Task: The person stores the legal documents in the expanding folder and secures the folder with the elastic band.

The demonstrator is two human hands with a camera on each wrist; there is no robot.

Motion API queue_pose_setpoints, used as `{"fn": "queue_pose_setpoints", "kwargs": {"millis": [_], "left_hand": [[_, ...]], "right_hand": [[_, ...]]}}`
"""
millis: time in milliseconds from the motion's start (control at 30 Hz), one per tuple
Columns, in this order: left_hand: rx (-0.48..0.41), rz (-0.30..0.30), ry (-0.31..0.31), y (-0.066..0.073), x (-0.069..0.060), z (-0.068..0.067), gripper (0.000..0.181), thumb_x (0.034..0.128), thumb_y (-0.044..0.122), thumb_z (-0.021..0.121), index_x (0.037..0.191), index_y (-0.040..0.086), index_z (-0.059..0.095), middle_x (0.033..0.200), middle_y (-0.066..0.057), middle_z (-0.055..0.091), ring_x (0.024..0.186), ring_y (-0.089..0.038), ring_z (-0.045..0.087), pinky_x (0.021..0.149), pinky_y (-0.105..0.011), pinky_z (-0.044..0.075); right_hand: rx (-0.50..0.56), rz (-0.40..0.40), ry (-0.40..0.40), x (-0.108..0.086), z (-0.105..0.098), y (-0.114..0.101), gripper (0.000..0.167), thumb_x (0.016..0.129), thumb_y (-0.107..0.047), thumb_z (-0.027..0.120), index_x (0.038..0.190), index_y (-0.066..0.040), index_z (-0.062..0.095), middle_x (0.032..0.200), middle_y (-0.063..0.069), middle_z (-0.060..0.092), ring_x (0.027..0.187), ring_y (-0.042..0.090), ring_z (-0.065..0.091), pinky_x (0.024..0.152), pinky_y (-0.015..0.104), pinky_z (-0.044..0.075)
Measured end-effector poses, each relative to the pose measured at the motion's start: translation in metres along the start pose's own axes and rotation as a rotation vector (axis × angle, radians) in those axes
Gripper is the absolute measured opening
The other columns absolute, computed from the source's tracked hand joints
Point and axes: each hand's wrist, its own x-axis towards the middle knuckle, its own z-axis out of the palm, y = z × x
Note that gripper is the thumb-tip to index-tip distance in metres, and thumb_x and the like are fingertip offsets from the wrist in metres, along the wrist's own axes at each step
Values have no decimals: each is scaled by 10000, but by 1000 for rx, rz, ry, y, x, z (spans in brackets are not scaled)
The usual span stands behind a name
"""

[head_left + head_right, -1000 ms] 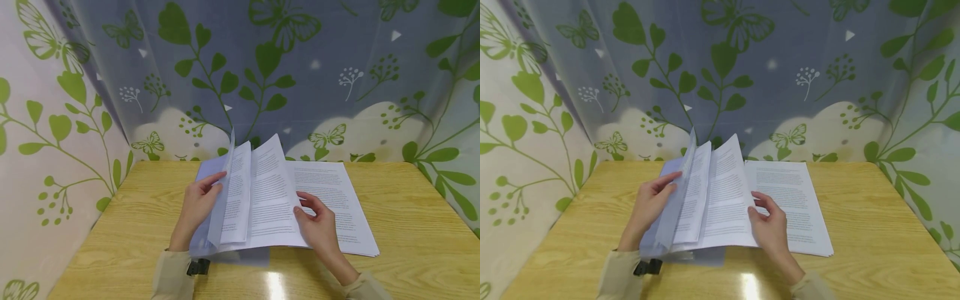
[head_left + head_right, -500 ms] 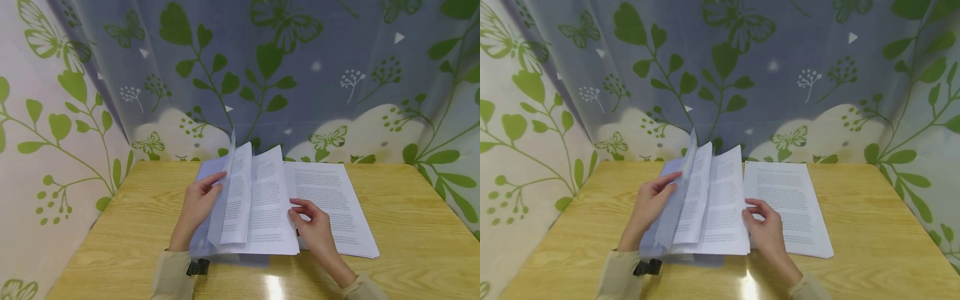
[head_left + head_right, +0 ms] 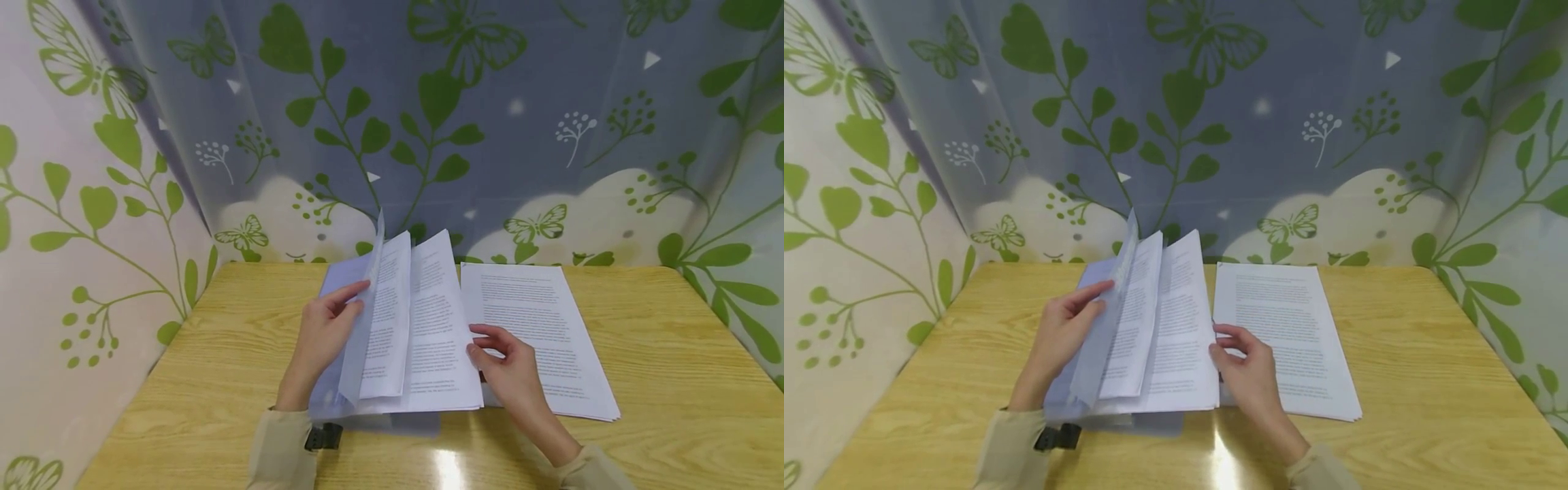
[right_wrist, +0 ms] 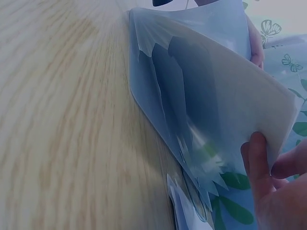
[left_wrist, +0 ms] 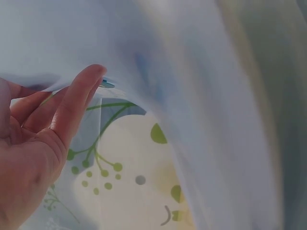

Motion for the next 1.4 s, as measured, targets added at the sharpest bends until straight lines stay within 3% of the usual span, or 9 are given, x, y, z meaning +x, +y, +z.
{"fn": "queue_pose_setpoints", "kwargs": {"millis": [167, 400, 633, 933, 1400], "left_hand": [[-3, 0, -2, 0, -1, 0, 314, 972, 124, 611, 1254, 138, 749, 1197, -69, 754, 585, -115, 470, 518, -201, 325], [-1, 1, -1, -1, -2, 0, 317, 972, 133, 612, 1257, 149, 748, 1074, -87, 769, 545, -92, 422, 509, -202, 311], [-3, -4, -4, 0, -2, 0, 317, 972, 125, 611, 1258, 138, 747, 1174, -69, 757, 582, -112, 464, 523, -201, 329], [-5, -8, -9, 0, -1, 1, 319, 975, 124, 609, 1263, 143, 745, 1077, -94, 764, 559, -106, 431, 511, -201, 311], [-12, -12, -13, 0, -1, 1, 322, 985, 116, 600, 1277, 134, 735, 1232, -72, 742, 613, -136, 477, 525, -203, 329]], "right_hand": [[4, 4, 0, 0, 4, 0, 367, 951, -70, 673, 1318, -75, 664, 1160, 182, 694, 721, 102, 695, 635, 260, 580], [25, -1, -12, 0, 9, 0, 361, 953, -68, 670, 1313, -73, 667, 1168, 195, 692, 725, 112, 700, 633, 267, 582], [25, 1, -20, 0, 15, -1, 359, 955, -79, 669, 1314, -85, 671, 1158, 183, 687, 740, 124, 698, 628, 268, 576], [30, 8, -29, 3, 20, -3, 350, 959, -76, 654, 1309, -75, 670, 1134, 170, 676, 739, 132, 704, 631, 280, 584], [62, 16, -59, 5, 30, -4, 312, 984, -65, 594, 1284, -60, 683, 1024, 141, 665, 704, 140, 679, 632, 318, 599]]}}
